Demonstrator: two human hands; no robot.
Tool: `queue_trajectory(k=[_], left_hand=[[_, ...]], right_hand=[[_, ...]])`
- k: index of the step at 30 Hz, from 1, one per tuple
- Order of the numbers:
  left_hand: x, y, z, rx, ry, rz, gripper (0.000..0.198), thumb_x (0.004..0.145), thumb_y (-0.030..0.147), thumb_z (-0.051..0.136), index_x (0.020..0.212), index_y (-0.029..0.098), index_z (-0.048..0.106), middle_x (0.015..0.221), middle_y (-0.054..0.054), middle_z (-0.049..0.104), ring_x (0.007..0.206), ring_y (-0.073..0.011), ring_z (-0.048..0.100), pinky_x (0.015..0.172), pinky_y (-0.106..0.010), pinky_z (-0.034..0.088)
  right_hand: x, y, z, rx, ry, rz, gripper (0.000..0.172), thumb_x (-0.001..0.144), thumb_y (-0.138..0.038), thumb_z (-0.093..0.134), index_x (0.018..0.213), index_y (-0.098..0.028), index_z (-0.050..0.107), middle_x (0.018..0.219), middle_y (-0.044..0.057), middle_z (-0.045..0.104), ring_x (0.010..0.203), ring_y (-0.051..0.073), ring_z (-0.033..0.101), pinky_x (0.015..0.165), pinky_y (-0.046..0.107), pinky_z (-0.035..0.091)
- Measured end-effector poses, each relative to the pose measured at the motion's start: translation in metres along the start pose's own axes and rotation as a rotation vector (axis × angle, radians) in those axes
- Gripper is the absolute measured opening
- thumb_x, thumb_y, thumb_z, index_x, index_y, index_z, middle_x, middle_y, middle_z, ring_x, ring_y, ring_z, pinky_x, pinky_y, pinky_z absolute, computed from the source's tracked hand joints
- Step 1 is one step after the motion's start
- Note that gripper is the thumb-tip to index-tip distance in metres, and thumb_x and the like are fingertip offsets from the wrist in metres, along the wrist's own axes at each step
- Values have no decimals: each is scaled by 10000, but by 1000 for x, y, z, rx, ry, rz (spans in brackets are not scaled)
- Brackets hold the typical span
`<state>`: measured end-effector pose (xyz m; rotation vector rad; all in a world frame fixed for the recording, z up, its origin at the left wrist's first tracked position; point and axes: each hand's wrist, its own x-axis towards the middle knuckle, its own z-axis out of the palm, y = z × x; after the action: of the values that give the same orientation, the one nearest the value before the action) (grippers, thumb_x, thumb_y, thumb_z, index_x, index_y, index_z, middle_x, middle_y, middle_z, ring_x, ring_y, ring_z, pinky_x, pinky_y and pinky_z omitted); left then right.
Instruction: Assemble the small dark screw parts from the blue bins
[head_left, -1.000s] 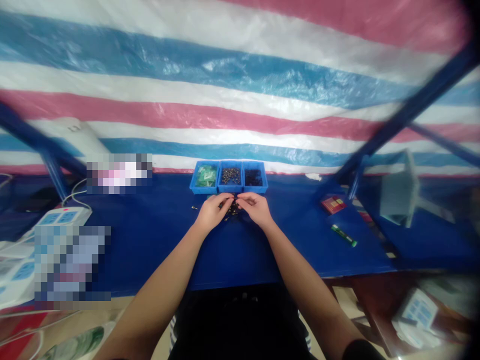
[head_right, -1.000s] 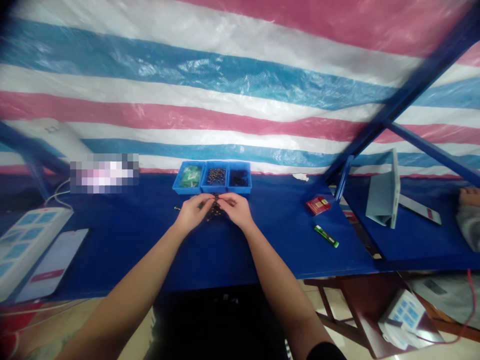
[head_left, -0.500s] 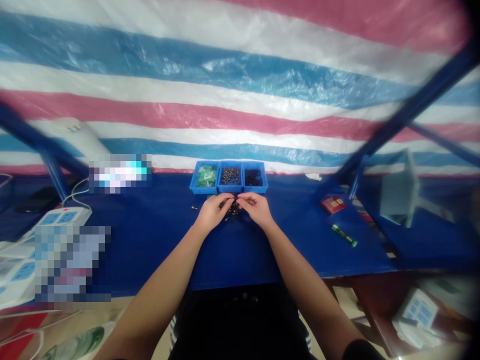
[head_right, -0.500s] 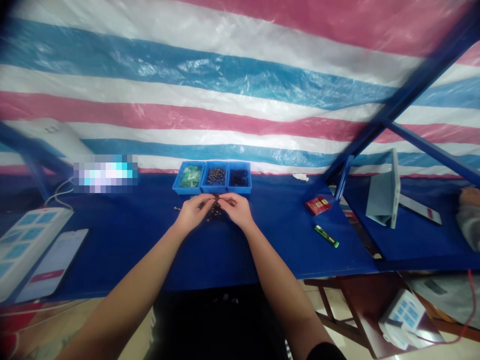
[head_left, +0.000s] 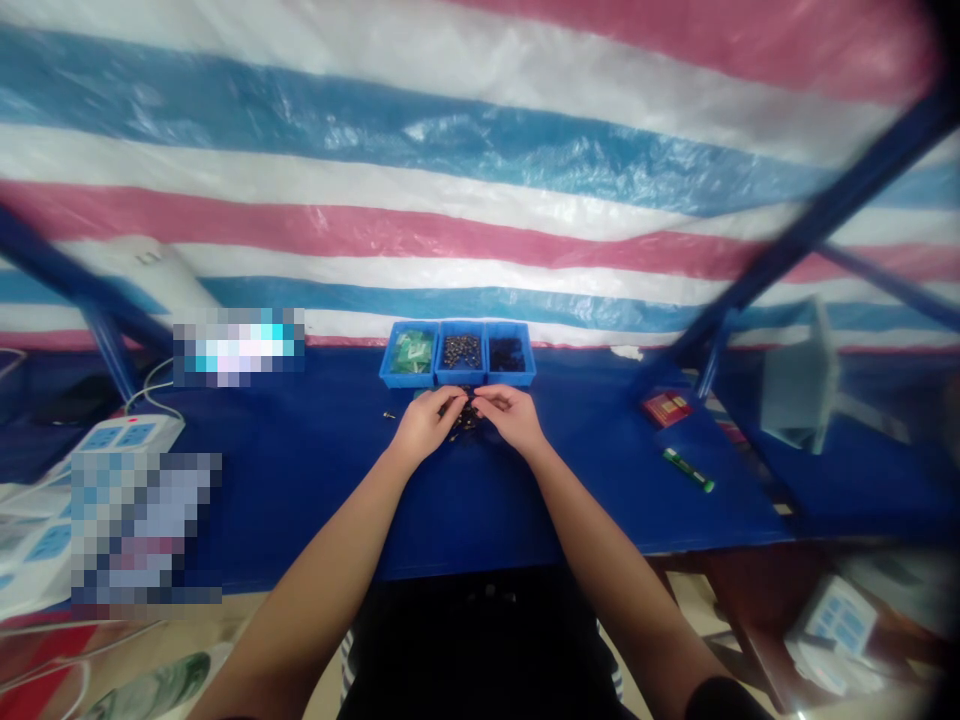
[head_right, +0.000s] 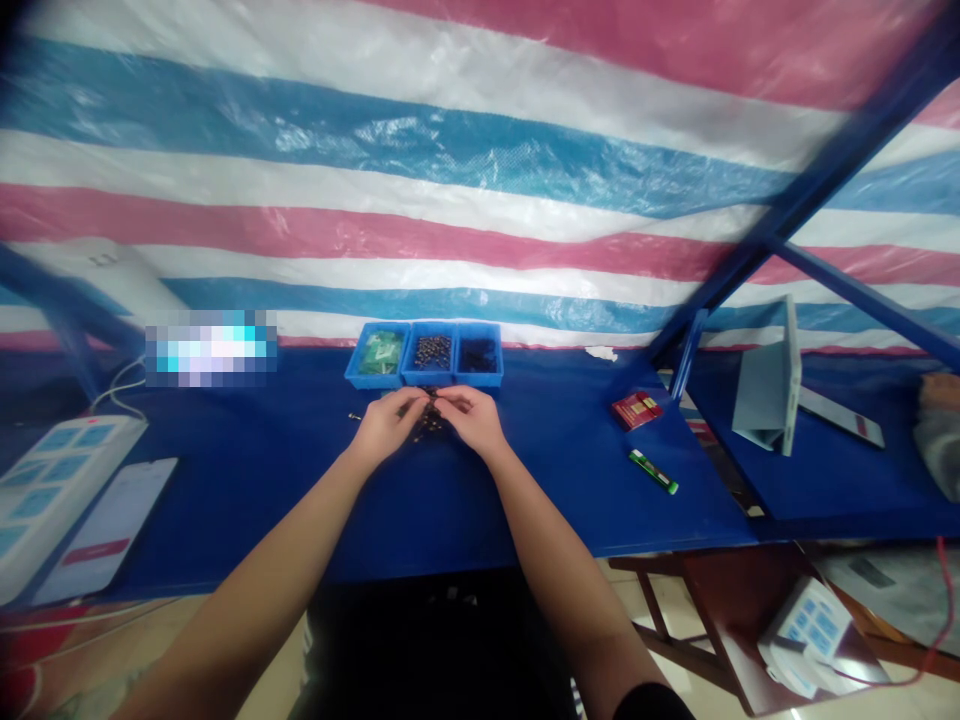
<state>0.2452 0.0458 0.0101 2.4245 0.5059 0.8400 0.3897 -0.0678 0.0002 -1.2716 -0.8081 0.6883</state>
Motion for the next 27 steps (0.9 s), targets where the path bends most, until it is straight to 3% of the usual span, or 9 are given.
queue_trajectory(k=[10,19,27], left_hand=[[-1,0,2,-5,24,-37,257,928,404,532,1090,250,658,944,-13,727,825,-164,671,768,-273,529],[-1,-2,2,-4,17,0,248,948,390,494,1019,240,678,987,-19,725,871,-177,669,802,-290,528],[0,0,3,-21,42,-12,267,925,424,528,1047,234,670,855,-22,720,785,-169,670,746,-283,535]], right_hand=[[0,-1,-1,-10,7,7,305,703,-383,756,928,-180,724,814,52,733,703,179,692,745,337,575],[-1,-1,-1,-12,1,-3,315,699,-376,759,942,-178,726,830,53,737,722,183,698,758,337,572],[-1,-4,-1,-27,15,14,329,691,-402,758,927,-175,723,816,57,737,716,187,697,752,343,574]])
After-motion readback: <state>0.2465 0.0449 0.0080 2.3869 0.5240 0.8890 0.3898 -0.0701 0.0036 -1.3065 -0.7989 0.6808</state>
